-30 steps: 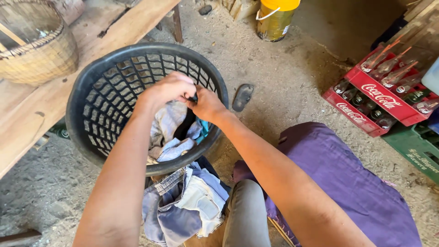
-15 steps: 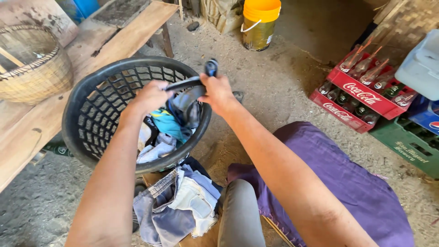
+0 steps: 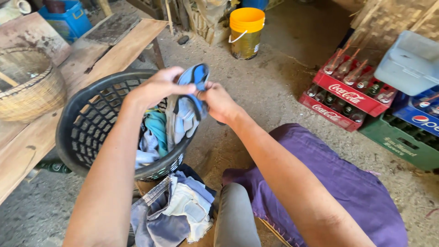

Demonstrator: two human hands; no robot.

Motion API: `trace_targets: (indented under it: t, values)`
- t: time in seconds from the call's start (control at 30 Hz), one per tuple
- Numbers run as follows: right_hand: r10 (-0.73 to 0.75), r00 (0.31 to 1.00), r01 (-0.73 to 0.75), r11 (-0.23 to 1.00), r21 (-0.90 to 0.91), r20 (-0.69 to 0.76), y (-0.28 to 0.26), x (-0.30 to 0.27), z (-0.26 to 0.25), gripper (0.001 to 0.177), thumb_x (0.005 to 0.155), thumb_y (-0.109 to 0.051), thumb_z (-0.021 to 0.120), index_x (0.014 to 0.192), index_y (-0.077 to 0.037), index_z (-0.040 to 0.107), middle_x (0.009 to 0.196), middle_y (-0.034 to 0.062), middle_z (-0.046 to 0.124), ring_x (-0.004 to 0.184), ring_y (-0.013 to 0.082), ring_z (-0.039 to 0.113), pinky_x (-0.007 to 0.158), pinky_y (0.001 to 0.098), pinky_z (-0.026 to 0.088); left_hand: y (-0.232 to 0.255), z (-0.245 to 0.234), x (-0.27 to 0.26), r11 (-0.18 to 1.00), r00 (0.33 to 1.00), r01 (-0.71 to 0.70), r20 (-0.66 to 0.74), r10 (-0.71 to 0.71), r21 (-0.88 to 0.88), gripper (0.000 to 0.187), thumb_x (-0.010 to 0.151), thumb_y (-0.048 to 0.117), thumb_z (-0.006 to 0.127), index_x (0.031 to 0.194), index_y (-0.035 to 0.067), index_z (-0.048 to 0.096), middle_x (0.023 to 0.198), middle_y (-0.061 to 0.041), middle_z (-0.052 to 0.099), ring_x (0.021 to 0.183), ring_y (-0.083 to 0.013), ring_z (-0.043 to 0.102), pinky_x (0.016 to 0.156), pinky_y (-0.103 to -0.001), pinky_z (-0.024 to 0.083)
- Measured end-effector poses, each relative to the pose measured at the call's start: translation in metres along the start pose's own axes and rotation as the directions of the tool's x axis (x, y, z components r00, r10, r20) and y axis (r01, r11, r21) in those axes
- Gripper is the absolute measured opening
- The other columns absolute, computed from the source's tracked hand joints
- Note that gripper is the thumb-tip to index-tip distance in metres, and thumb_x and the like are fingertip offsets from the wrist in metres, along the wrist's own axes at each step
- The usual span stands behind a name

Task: The person takes clothes from a black laundry basket, unfolds and folds each item by hand on a purple cloth, and stacks the folded items on a nearby wooden bench. The person handles a striped towel, a blue towel, and a patterned shirt, placing each folded item on the growing stack.

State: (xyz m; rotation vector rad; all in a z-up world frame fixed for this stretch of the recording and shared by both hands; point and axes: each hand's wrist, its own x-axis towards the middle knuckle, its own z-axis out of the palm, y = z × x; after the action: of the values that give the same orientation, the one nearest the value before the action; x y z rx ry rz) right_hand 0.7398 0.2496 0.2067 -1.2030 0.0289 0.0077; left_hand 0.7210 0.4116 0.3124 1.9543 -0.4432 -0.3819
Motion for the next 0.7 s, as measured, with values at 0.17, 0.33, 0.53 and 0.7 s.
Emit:
trace_targets:
  t: [0.17,0.33,0.53,0.7]
  values:
    - [-0.041,0.997,0.057,0.959,0.276,-0.063,-0.052,-0.026,-0.012,0.012,0.093,-0.014,0.072,0.095,-0.003,0.069,0.074,0.0077,0.067,0.062,0.0159,0.069,0.059,0.0285,0.06,0.007,0.016,-0.022,0.945,0.955,0.248,0.111,-0.276,0.214,0.105,0.061,0.042,0.093,0.142,-0.005,0.046,0.147,-0.027,0.046,0.144,-0.0408,0.039,0.119,-0.047,0.032]
    - [-0.02,0.973,0.128,0.876,0.465,-0.23,-0.061,-0.015,-0.057,0.018,0.096,-0.016,0.068,0.104,0.0,0.069,0.079,0.013,0.07,0.068,0.0205,0.073,0.066,0.0334,0.064,-0.085,0.007,0.032,0.759,0.957,0.204,0.037,-0.288,0.619,0.058,0.064,0.031,0.084,0.116,0.008,0.073,0.115,-0.017,0.075,0.118,-0.0349,0.068,0.098,-0.046,0.053]
    - [0.01,0.844,0.331,0.777,0.535,-0.536,-0.102,-0.038,-0.073,0.024,0.092,-0.007,0.067,0.106,0.013,0.064,0.089,0.016,0.064,0.082,0.0205,0.068,0.079,0.0369,0.059,-0.058,0.028,0.044,0.857,0.975,0.178,0.028,-0.219,0.484,0.054,0.07,0.033,0.081,0.122,0.021,0.071,0.115,-0.011,0.073,0.114,-0.0313,0.068,0.097,-0.044,0.052]
    - [-0.019,0.818,0.417,0.71,0.568,-0.576,-0.131,-0.058,-0.082,0.024,0.082,0.005,0.061,0.103,0.016,0.065,0.088,0.0226,0.068,0.081,0.033,0.073,0.08,0.0463,0.061,-0.015,0.068,0.041,0.822,0.976,0.125,0.083,-0.204,0.556,0.049,0.076,0.03,0.068,0.125,0.024,0.071,0.117,-0.016,0.074,0.122,-0.0323,0.066,0.105,-0.047,0.05]
